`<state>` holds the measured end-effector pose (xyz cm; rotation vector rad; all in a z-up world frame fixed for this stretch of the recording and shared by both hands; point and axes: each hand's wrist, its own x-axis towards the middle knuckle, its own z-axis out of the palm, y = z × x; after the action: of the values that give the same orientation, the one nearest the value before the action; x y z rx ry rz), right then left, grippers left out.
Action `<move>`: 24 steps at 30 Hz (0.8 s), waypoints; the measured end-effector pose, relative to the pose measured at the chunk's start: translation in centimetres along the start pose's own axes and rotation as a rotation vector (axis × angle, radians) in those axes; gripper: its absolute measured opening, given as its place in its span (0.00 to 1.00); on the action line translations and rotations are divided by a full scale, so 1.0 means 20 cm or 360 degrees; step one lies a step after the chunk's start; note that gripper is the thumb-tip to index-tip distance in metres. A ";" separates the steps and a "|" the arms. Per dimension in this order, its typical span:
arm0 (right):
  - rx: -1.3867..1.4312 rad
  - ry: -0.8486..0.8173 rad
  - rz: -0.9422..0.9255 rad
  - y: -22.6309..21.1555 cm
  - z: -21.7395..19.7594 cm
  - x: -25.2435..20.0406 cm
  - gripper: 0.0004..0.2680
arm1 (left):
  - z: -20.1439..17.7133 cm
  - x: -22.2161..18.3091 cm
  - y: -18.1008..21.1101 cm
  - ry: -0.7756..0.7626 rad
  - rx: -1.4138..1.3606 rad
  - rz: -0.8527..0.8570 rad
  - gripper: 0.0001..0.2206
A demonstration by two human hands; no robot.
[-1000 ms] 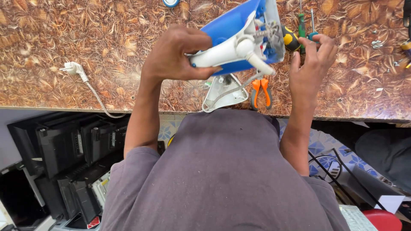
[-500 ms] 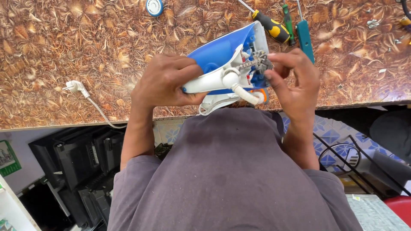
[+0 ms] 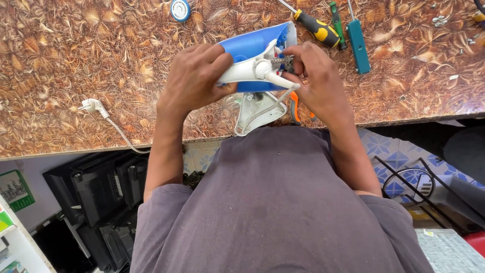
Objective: The person disassembles a blue and white electric iron on a workbench. They remove the base plate, then use a screwdriver to remove screws from the main body and a green tool to pry open the casing, exposing the internal components.
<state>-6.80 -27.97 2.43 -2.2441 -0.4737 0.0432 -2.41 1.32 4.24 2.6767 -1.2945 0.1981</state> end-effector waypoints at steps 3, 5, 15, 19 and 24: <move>0.0002 0.0034 -0.0105 0.06 0.05 0.00 0.10 | 0.05 0.01 0.00 0.0226 0.0149 -0.0073 0.25; 0.0023 0.0026 -0.0102 0.04 0.06 0.00 0.12 | 0.09 0.01 -0.01 0.0309 0.0166 -0.0090 0.22; -0.0340 0.0165 -0.0179 0.04 0.16 -0.01 0.17 | 0.19 -0.04 -0.06 0.0629 0.0114 -0.0068 0.24; -0.0314 0.0174 -0.0199 0.04 0.16 0.00 0.17 | 0.19 -0.04 -0.06 0.0665 0.0063 -0.0057 0.25; -0.0224 0.0142 -0.0147 0.03 0.15 0.00 0.15 | 0.18 -0.03 -0.05 0.0691 0.0029 -0.0053 0.21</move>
<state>-7.06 -26.11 -0.09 -2.3471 -0.5458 -0.1415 -1.87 1.72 0.45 2.4725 -1.1108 0.7412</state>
